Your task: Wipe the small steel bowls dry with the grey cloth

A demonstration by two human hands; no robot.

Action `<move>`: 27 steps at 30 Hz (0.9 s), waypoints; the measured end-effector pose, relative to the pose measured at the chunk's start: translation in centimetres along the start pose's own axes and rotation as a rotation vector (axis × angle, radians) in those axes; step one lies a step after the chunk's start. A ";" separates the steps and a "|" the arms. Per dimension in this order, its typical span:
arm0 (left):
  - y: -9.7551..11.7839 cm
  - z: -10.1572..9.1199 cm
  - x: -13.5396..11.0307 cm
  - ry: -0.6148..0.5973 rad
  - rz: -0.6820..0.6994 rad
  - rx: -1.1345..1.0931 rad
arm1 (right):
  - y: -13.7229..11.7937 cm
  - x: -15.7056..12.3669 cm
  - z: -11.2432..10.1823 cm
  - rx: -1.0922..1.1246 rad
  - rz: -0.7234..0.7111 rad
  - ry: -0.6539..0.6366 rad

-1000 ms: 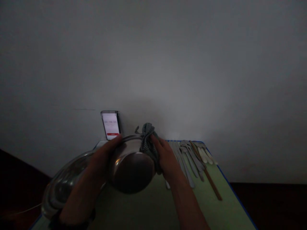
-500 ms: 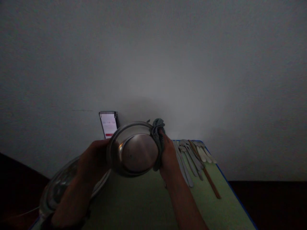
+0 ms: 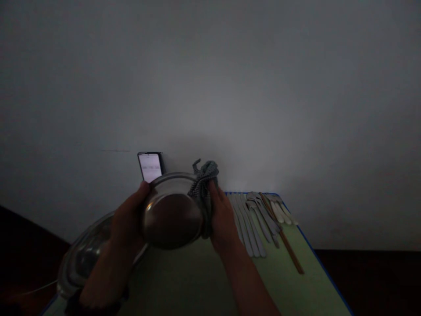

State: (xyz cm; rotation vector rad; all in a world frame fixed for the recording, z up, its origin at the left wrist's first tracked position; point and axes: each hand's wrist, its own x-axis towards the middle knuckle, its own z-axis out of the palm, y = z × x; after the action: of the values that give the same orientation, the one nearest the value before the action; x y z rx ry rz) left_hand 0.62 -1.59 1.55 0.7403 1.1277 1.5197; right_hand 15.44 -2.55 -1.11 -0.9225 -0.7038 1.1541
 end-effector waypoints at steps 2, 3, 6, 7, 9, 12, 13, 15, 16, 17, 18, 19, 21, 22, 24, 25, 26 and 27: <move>-0.4 0.6 -0.1 0.069 0.066 -0.056 | 0.7 0.2 0.3 0.028 -0.022 0.085; -0.6 0.8 -0.2 0.084 0.081 -0.074 | 0.9 0.3 0.3 0.034 -0.034 0.090; -0.4 0.8 -0.7 0.048 0.037 -0.098 | 0.8 0.7 0.1 0.031 -0.061 0.024; -0.1 0.6 -0.9 0.018 0.005 -0.095 | 0.5 0.8 -0.1 0.025 -0.063 -0.002; 0.6 0.2 -1.2 -0.035 -0.057 -0.074 | -0.3 1.0 -0.6 0.012 -0.050 -0.044; 1.6 -0.1 -1.4 -0.121 -0.244 -0.051 | -1.1 1.1 -1.2 -0.047 0.003 -0.098; 1.7 0.0 -1.4 -0.137 -0.307 -0.062 | -1.2 1.1 -1.3 -0.073 0.008 -0.099; 1.8 0.4 -1.4 -0.119 -0.365 -0.105 | -1.0 1.0 -1.3 -0.090 0.018 -0.083; 1.6 0.7 -1.4 -0.081 -0.349 -0.124 | -0.8 0.9 -1.2 -0.078 0.027 -0.074; 1.5 1.0 -1.4 -0.040 -0.323 -0.134 | -0.5 0.8 -0.9 -0.056 0.038 -0.066; 1.2 1.2 -1.4 0.005 -0.284 -0.143 | -0.2 0.7 -0.6 -0.026 0.049 -0.053; 1.0 1.4 -1.3 0.048 -0.236 -0.151 | 0.1 0.6 -0.3 0.003 0.052 -0.040; 0.5 1.6 -1.2 0.119 -0.115 -0.172 | 0.6 0.4 0.2 0.045 0.034 -0.019; 0.3 1.6 -1.2 0.137 -0.063 -0.179 | 0.7 0.4 0.3 0.060 0.025 -0.010; 0.1 1.5 -1.1 0.117 -0.027 -0.171 | 0.7 0.5 0.3 0.075 0.022 -0.004; 0.2 1.3 -1.0 0.076 -0.051 -0.157 | 0.6 0.6 0.1 0.072 0.022 -0.006; 0.4 1.1 -1.0 0.020 -0.092 -0.142 | 0.4 0.7 -0.1 0.063 0.016 -0.009; 0.6 0.9 -1.0 -0.041 -0.141 -0.125 | 0.1 0.8 -0.4 0.048 0.003 -0.020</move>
State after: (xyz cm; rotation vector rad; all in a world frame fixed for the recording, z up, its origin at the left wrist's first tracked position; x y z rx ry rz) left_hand 1.41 -2.34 2.52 0.5922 1.0229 1.4359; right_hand 15.96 -1.91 -1.44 -0.8731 -0.6879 1.1793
